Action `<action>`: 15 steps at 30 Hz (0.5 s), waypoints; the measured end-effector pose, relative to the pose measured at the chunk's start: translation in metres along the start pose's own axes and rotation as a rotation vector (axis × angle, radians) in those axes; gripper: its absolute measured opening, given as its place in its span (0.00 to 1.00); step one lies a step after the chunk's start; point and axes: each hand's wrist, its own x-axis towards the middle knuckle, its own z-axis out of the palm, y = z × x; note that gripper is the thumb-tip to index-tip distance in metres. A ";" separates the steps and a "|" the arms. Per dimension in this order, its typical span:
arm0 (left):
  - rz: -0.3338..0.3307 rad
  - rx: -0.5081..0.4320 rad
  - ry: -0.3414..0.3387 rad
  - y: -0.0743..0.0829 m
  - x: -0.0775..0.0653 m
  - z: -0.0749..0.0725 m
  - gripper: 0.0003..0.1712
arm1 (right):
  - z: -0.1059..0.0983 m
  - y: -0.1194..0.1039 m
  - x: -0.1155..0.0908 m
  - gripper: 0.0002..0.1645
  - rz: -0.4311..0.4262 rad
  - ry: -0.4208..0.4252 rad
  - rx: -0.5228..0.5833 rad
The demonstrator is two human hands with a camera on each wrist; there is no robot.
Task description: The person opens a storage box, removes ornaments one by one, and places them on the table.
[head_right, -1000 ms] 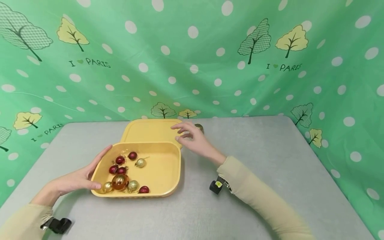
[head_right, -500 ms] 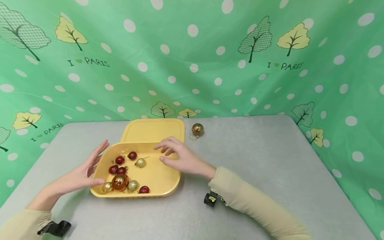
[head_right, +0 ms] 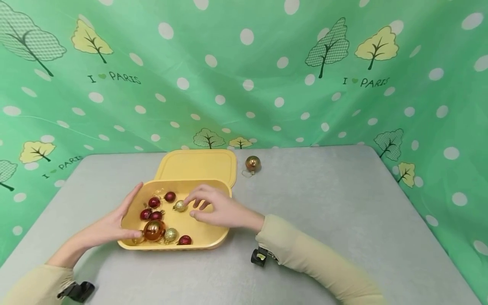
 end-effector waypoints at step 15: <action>-0.001 -0.018 -0.155 -0.002 0.001 -0.012 0.81 | 0.018 0.004 0.017 0.20 0.165 -0.522 -0.062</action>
